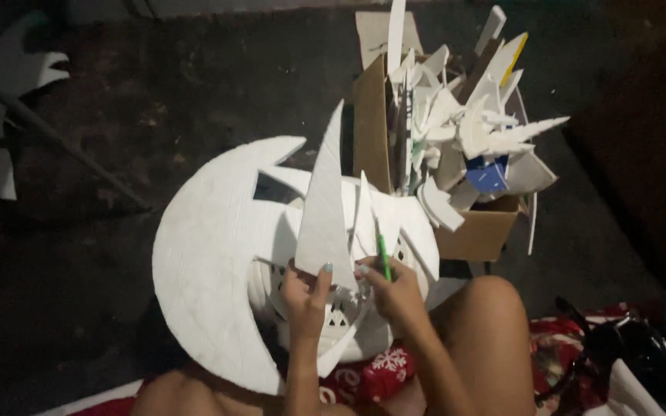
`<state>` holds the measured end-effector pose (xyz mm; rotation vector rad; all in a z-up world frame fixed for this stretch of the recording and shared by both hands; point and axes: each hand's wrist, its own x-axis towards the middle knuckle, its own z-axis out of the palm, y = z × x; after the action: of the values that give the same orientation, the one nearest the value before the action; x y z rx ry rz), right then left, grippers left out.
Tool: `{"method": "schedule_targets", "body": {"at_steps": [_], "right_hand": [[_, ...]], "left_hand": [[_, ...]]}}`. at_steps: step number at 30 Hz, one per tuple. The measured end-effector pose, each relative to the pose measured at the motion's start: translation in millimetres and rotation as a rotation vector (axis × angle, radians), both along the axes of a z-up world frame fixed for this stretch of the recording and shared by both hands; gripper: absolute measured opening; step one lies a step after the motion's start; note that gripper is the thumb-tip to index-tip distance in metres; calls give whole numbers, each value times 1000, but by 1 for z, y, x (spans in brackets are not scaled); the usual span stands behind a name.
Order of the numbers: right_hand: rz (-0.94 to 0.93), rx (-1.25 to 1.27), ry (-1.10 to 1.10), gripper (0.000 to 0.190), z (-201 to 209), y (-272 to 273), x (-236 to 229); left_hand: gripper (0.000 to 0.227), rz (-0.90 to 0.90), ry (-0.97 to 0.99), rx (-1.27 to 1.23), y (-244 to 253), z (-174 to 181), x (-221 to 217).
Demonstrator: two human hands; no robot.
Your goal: Cutting out shapes from a large piece of white foam using a small utility knife.
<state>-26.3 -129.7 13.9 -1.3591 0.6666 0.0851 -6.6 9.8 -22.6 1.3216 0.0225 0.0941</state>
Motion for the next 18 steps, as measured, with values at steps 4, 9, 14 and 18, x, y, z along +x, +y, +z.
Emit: {"method": "schedule_targets", "body": {"at_steps": [4, 9, 14, 18], "right_hand": [[24, 40, -52, 16, 4, 11, -11], [53, 31, -89, 22, -2, 11, -10], [-4, 94, -76, 26, -9, 2, -13], [-132, -48, -104, 30, -2, -3, -16]], "left_hand": [[34, 4, -24, -20, 0, 7, -2], [37, 38, 85, 63, 1, 7, -3], [34, 8, 6, 48, 3, 1, -2], [44, 27, -11, -28, 2, 12, 2]]}}
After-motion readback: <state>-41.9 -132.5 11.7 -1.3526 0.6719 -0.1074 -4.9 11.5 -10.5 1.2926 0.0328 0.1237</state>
